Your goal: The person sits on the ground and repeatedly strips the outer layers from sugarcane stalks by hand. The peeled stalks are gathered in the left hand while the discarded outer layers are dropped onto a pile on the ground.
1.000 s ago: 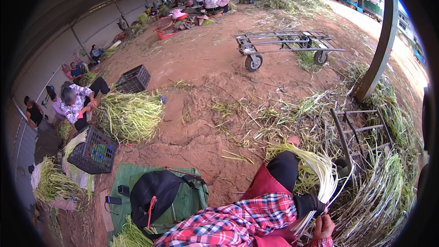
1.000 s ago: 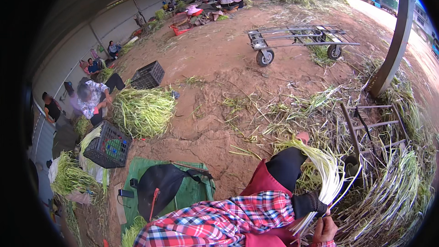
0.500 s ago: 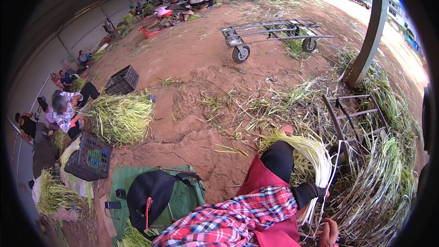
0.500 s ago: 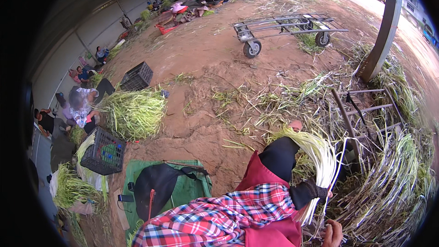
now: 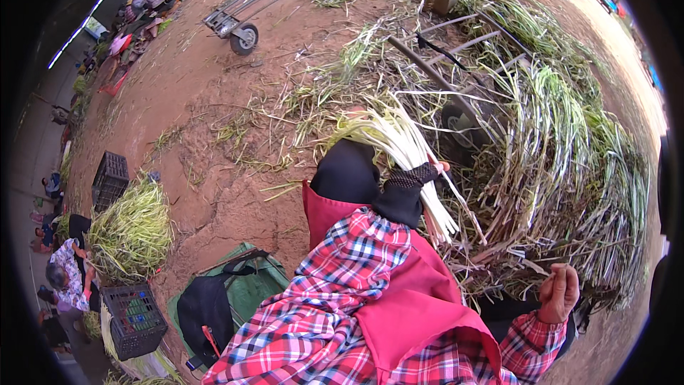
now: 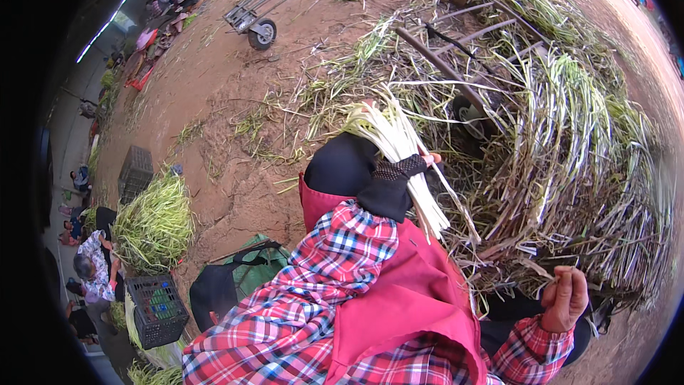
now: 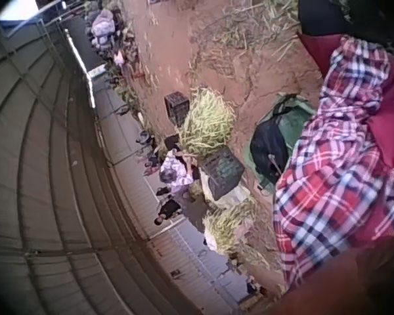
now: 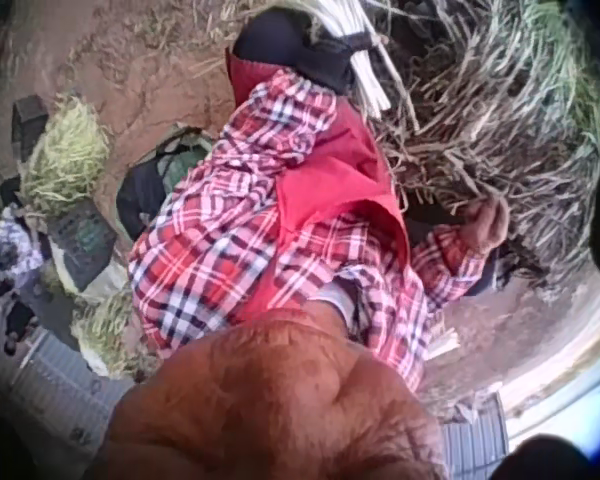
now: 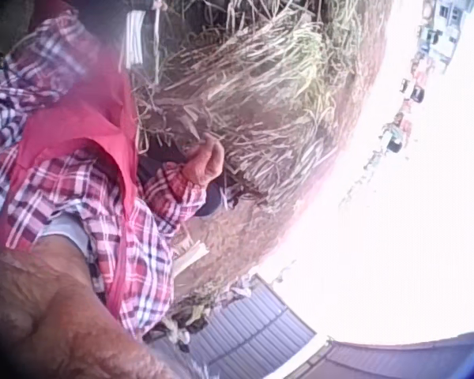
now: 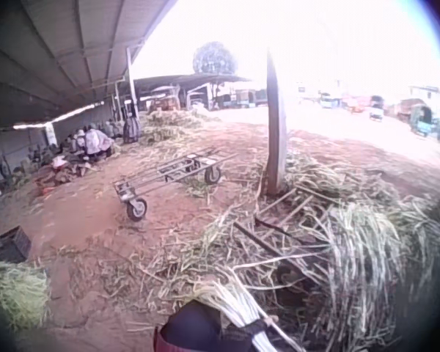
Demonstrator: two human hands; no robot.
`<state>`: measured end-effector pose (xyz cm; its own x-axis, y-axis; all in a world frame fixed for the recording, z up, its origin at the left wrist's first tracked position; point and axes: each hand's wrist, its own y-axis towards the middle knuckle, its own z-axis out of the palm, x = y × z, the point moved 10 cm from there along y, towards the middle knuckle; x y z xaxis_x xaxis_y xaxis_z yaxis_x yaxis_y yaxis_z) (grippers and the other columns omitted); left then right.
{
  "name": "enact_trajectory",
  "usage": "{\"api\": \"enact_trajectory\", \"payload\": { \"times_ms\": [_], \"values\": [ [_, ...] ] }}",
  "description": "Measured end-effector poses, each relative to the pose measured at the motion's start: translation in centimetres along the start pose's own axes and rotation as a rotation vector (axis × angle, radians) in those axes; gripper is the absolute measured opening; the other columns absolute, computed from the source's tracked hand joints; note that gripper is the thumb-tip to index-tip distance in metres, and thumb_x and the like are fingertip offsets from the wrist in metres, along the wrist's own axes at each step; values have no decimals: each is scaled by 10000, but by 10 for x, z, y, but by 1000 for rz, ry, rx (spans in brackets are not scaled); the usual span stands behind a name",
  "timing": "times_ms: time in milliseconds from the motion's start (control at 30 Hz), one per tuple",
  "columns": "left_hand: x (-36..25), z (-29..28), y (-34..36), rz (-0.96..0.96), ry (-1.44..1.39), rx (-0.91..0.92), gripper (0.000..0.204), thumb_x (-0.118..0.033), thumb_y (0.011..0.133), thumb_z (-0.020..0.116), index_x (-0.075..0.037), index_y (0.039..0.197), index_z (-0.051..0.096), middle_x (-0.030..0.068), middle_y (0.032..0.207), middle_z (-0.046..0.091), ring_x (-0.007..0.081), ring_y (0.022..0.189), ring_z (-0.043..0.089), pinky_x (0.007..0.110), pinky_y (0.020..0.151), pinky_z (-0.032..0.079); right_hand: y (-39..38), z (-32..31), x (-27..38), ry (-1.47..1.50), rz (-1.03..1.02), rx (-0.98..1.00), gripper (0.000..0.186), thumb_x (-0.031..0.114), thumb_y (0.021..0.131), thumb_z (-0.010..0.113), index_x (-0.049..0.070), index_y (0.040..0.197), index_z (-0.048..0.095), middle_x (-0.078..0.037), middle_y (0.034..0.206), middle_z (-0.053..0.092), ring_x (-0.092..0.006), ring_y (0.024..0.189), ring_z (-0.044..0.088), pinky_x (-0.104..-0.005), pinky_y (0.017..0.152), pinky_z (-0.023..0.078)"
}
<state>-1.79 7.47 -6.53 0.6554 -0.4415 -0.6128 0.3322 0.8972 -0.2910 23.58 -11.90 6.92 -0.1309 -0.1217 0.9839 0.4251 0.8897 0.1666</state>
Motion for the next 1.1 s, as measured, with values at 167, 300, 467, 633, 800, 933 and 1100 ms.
{"api": "enact_trajectory", "payload": {
  "times_ms": [167,300,467,633,800,933,1100],
  "values": [
    [11,1,-3,-50,127,-20,212,-13,710,633,-15,885,514,122,807,603,154,622,566,238,510,482,4,44,-11,-719,-244,155,152,52,826,483,-17,947,545,-95,747,556,-164,642,547,-251,568,435],
    [20,7,-8,-110,187,16,234,20,698,632,-30,883,498,123,812,591,188,652,592,270,536,512,-1,105,-27,-657,-198,376,160,115,757,588,2,867,564,-112,703,527,-218,609,556,-287,550,447],
    [37,6,-8,-158,227,30,250,38,692,637,-36,882,492,109,797,580,224,757,603,307,634,532,16,160,-42,-685,-217,531,162,174,735,616,30,763,546,-116,682,530,-284,583,544,-343,511,440],
    [48,15,-12,-235,157,174,251,-15,723,631,-37,938,505,106,823,598,204,744,602,296,615,520,16,169,-58,-429,-102,597,95,84,756,588,-1,737,551,-105,607,544,-220,550,555,-300,499,441],
    [59,30,-22,-313,233,329,281,-50,712,652,-23,951,507,94,800,597,190,727,599,269,585,497,6,168,-84,-163,304,664,143,84,824,518,-4,712,525,-34,526,496,-95,461,486,-236,431,394],
    [62,33,-23,-297,295,361,249,-54,712,652,-14,921,522,79,771,587,178,724,595,247,612,485,7,180,-63,-314,13,720,106,74,782,541,3,710,511,-142,571,489,-276,510,513,-325,469,401],
    [56,27,-16,-262,353,288,261,-45,702,658,-20,924,522,80,782,588,188,721,597,262,622,495,13,135,-85,-180,247,449,135,89,783,551,13,683,502,-57,532,472,-116,461,426,-258,435,351]
  ]
}}
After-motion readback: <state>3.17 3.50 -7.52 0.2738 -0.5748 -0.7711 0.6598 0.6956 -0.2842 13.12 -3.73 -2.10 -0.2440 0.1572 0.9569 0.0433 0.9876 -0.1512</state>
